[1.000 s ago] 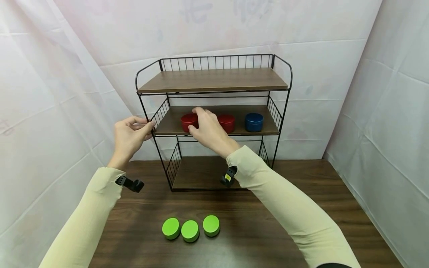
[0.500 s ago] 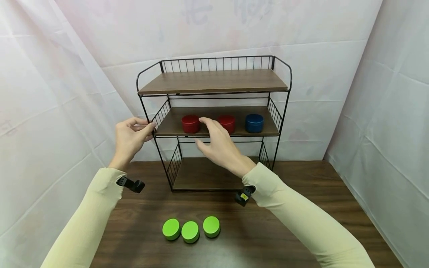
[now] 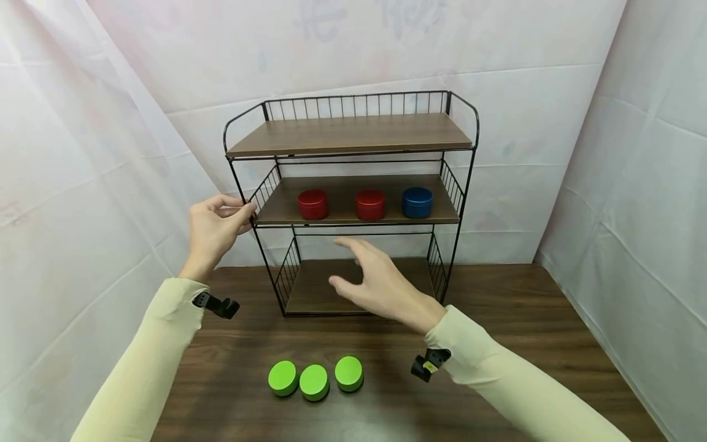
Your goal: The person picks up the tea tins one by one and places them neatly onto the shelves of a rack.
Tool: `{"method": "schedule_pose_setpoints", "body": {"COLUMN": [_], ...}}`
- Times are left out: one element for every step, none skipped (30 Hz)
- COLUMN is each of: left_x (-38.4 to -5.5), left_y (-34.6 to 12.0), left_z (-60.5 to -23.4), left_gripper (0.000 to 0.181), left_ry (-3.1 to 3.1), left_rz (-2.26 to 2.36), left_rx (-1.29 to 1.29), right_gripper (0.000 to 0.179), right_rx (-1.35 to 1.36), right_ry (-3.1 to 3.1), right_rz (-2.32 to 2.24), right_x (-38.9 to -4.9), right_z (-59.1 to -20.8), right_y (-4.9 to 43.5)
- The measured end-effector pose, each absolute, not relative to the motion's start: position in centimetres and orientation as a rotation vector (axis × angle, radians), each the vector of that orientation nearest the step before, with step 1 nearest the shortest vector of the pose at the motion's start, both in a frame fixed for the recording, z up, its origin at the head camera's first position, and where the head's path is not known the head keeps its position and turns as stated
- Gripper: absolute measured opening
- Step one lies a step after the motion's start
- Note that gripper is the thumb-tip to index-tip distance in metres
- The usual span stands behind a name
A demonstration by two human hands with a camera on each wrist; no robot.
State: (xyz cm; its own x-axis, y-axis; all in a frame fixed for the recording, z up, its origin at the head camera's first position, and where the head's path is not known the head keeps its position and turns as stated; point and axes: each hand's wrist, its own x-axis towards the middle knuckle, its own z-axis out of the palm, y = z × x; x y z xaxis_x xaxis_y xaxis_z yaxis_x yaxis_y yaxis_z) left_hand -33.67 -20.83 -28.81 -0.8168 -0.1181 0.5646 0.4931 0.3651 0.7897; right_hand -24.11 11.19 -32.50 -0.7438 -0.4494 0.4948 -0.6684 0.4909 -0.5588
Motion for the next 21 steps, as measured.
{"method": "schedule_pose_setpoints", "body": {"left_x": [-33.7, -33.7, -33.7, -33.7, -33.8, -33.8, -33.8, -33.8, -33.8, -33.9, -33.8, -33.8, -33.8, -33.8, -33.8, -33.8, -33.8, -33.8, -33.8, -33.8, -33.9], "left_y": [-20.8, -20.8, -20.8, -20.7, -20.7, -20.7, -20.7, -20.7, -20.7, -20.8, -20.8, -20.8, -20.8, -20.8, -20.8, -20.8, -20.8, -20.8, -20.8, -20.8, -20.9], "left_z": [-28.9, -28.9, -29.0, -29.0, -29.0, -29.0, -29.0, -29.0, -29.0, -29.0, -28.9, -28.9, -28.9, -28.9, -28.9, -28.9, -28.9, -28.9, -29.0, -29.0, -29.0], "left_gripper": [0.028, 0.028, 0.027, 0.027, 0.026, 0.025, 0.024, 0.023, 0.023, 0.023, 0.023, 0.023, 0.023, 0.023, 0.024, 0.024, 0.024, 0.024, 0.023, 0.023, 0.022], "left_ry": [-2.087, -2.084, -2.082, -2.076, -2.073, -2.071, -2.069, -2.067, -2.069, -2.070, -2.071, -2.072, -2.071, -2.069, -2.068, -2.064, -2.063, -2.063, -2.061, -2.061, -2.062], "left_rz": [-1.478, -1.476, -1.473, -1.473, -1.470, -1.466, -1.463, -1.461, -1.464, -1.465, -1.464, -1.464, -1.466, -1.468, -1.469, -1.470, -1.471, -1.474, -1.475, -1.473, -1.471], "left_rx": [-0.326, -0.327, -0.324, -0.324, -0.321, -0.318, -0.316, -0.314, -0.314, -0.314, -0.314, -0.315, -0.318, -0.320, -0.320, -0.319, -0.319, -0.319, -0.317, -0.314, -0.311], "right_gripper": [0.064, 0.065, 0.065, 0.066, 0.067, 0.068, 0.070, 0.072, 0.073, 0.075, 0.077, 0.078, 0.079, 0.080, 0.081, 0.082, 0.083, 0.084, 0.085, 0.086, 0.087], "right_rx": [0.967, 0.986, 1.004, 1.024, 1.042, 1.062, 1.077, 1.089, 1.095, 1.100, 1.101, 1.100, 1.098, 1.094, 1.085, 1.083, 1.074, 1.059, 1.039, 1.022, 0.997], "right_ry": [-2.455, -2.453, -2.450, -2.445, -2.441, -2.435, -2.433, -2.436, -2.445, -2.455, -2.465, -2.478, -2.490, -2.500, -2.510, -2.516, -2.529, -2.547, -2.562, -2.577, -2.600], "right_rz": [1.108, 1.107, 1.105, 1.099, 1.095, 1.090, 1.082, 1.082, 1.081, 1.081, 1.079, 1.080, 1.082, 1.094, 1.100, 1.113, 1.130, 1.142, 1.155, 1.168, 1.186], "right_x": [-23.9, -23.6, -23.3, -23.1, -22.8, -22.6, -22.3, -22.0, -21.8, -21.6, -21.4, -21.2, -21.1, -20.9, -20.8, -20.7, -20.6, -20.5, -20.4, -20.3, -20.2], "right_z": [-33.0, -33.5, -34.0, -34.5, -35.1, -35.6, -36.1, -36.6, -37.2, -37.7, -38.2, -38.7, -39.1, -39.6, -40.1, -40.5, -41.0, -41.4, -41.9, -42.4, -42.8], "right_y": [11.4, 11.7, 12.0, 12.3, 12.6, 12.9, 13.2, 13.5, 13.8, 14.1, 14.4, 14.6, 14.9, 15.1, 15.2, 15.4, 15.5, 15.7, 15.8, 15.9, 16.0]}}
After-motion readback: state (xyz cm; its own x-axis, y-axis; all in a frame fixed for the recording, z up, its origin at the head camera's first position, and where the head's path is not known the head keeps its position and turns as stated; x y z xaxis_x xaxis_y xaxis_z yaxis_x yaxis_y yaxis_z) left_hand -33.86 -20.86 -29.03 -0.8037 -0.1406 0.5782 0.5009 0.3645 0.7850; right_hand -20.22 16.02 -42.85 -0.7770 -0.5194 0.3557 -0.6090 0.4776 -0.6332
